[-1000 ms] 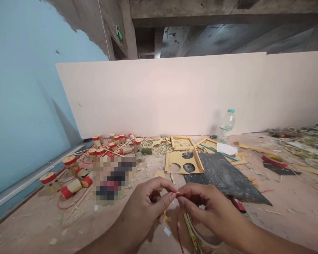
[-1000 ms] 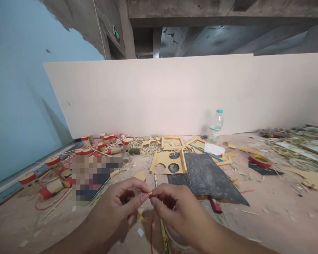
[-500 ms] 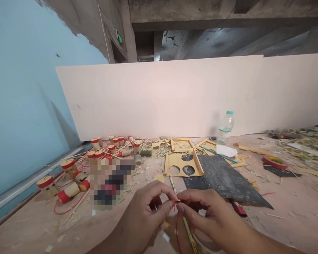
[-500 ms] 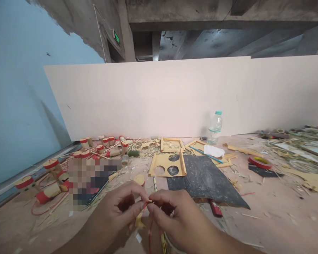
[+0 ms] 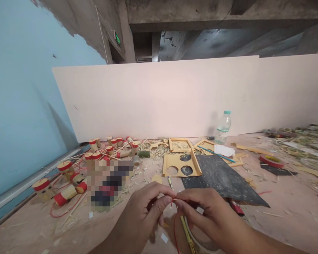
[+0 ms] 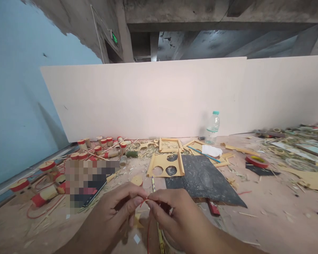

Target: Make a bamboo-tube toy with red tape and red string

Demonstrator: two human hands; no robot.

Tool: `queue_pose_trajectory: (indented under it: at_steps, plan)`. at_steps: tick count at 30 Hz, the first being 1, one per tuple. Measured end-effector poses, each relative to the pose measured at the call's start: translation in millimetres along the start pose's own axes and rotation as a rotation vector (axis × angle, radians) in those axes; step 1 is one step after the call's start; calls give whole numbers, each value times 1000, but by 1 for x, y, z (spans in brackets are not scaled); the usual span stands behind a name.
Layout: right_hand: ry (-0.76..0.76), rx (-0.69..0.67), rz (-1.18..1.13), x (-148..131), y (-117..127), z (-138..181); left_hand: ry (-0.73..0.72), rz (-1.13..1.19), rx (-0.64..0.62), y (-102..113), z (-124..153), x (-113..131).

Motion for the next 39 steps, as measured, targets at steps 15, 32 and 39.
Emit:
queue_pose_trajectory:
  at_steps: [15, 32, 39]
  plan:
    - [58, 2, 90, -4, -1, 1, -42, -201, 15, 4, -1, 12]
    - [-11, 89, -33, 3, 14, 3, 161, 119, 47, 5, -3, -17]
    - [-7, 93, -15, 2, 15, 1, 119, 119, -25, -4, 1, -15]
Point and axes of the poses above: each hand's wrist, its own z-axis away from the middle knuckle, its own y-axis out of the back of the hand, x = y × z, the point moved 10 cm from there along -z, towards the middle knuckle, and after that the axes turned 7 degrees about z, right-handed, at the moved point
